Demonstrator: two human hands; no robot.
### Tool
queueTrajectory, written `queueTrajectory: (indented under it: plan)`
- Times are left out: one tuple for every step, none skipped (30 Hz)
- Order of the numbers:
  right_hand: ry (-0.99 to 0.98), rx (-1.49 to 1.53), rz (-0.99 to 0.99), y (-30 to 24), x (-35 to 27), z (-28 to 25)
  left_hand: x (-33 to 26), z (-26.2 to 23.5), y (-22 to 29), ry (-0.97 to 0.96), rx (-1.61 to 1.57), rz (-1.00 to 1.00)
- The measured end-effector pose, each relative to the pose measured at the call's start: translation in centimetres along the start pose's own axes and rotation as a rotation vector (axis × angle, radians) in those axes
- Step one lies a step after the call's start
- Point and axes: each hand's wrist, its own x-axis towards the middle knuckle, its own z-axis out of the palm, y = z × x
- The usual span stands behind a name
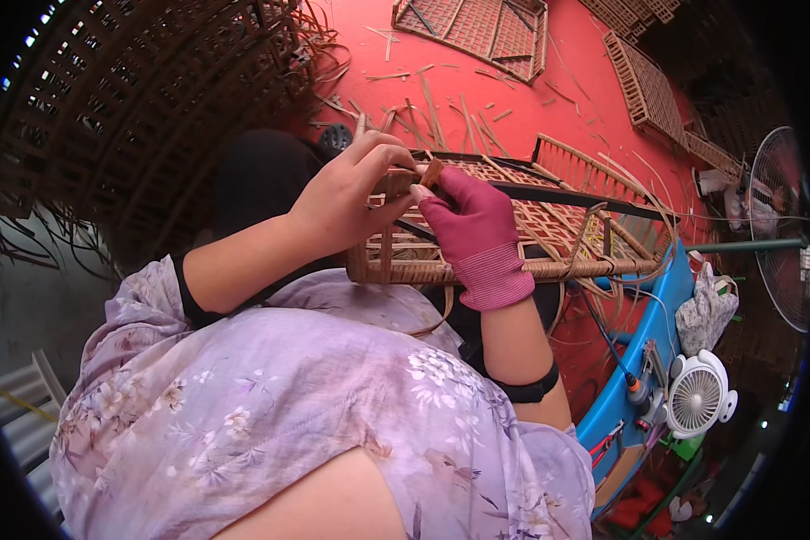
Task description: The recorder is weaving bamboo strips onto a furniture frame and securing them using a pneumatic staple gun and scissors.
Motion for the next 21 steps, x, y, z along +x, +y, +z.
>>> queueTrajectory:
  plan:
    - [0.010,-0.012,-0.062,0.2,-0.1,0.1,0.1,-0.1,-0.1,-0.013,-0.001,0.005]
    - [0.020,-0.024,-0.124,0.4,-0.3,0.2,0.1,-0.3,-0.2,-0.026,-0.002,0.009]
    - [-0.008,-0.017,-0.136,0.5,-0.6,0.1,0.0,-0.5,-0.2,-0.049,0.014,-0.004]
    - [-0.035,-0.010,-0.147,0.7,-1.1,-0.1,-0.1,-0.7,-0.3,-0.072,0.028,-0.017]
    - [-0.066,0.025,-0.148,0.9,-1.5,-0.3,-0.2,-1.0,-0.4,-0.095,0.038,-0.027]
    - [-0.074,-0.025,-0.189,1.1,-1.9,-0.5,-0.4,-1.3,-0.5,-0.122,0.072,-0.016]
    - [-0.088,-0.046,-0.221,1.3,-2.3,-0.7,-0.7,-1.7,-0.6,-0.149,0.102,-0.004]
    - [-0.104,-0.067,-0.252,1.6,-2.7,-0.8,-0.8,-2.0,-0.7,-0.170,0.146,0.014]
    - [-0.130,-0.046,-0.166,1.7,-3.1,-1.0,-0.9,-2.0,-0.7,-0.169,0.113,-0.010]
    - [-0.151,-0.120,-0.207,2.0,-3.2,-1.1,-0.9,-2.1,-0.9,-0.163,0.093,-0.026]
    - [-0.170,-0.175,-0.231,2.1,-3.3,-1.2,-0.9,-2.2,-1.0,-0.162,0.082,-0.045]
    - [-0.204,-0.212,-0.224,2.2,-3.2,-1.3,-0.8,-2.1,-1.1,-0.163,0.061,-0.068]
    - [-0.221,-0.305,-0.268,2.2,-3.1,-1.4,-0.6,-1.9,-1.2,-0.169,0.048,-0.096]
    - [-0.254,-0.380,-0.282,2.2,-2.9,-1.6,-0.5,-1.7,-1.2,-0.175,0.035,-0.123]
    - [-0.276,-0.437,-0.280,2.1,-2.8,-1.7,-0.4,-1.6,-1.2,-0.186,0.014,-0.138]
    - [-0.271,-0.435,-0.285,1.9,-2.6,-1.8,-0.4,-1.6,-1.2,-0.198,-0.007,-0.153]
    - [-0.256,-0.415,-0.272,1.6,-2.6,-1.8,-0.4,-1.6,-1.2,-0.213,-0.024,-0.171]
    - [-0.240,-0.396,-0.260,1.3,-2.5,-1.8,-0.4,-1.6,-1.2,-0.204,-0.026,-0.161]
    - [-0.218,-0.226,-0.197,0.9,-2.4,-1.7,-0.5,-1.5,-1.2,-0.199,-0.026,-0.153]
    - [-0.149,-0.137,-0.109,0.5,-2.4,-1.6,-0.5,-1.5,-1.2,-0.196,-0.029,-0.147]
    - [-0.088,-0.034,0.010,0.1,-2.4,-1.5,-0.6,-1.5,-1.2,-0.195,-0.017,-0.141]
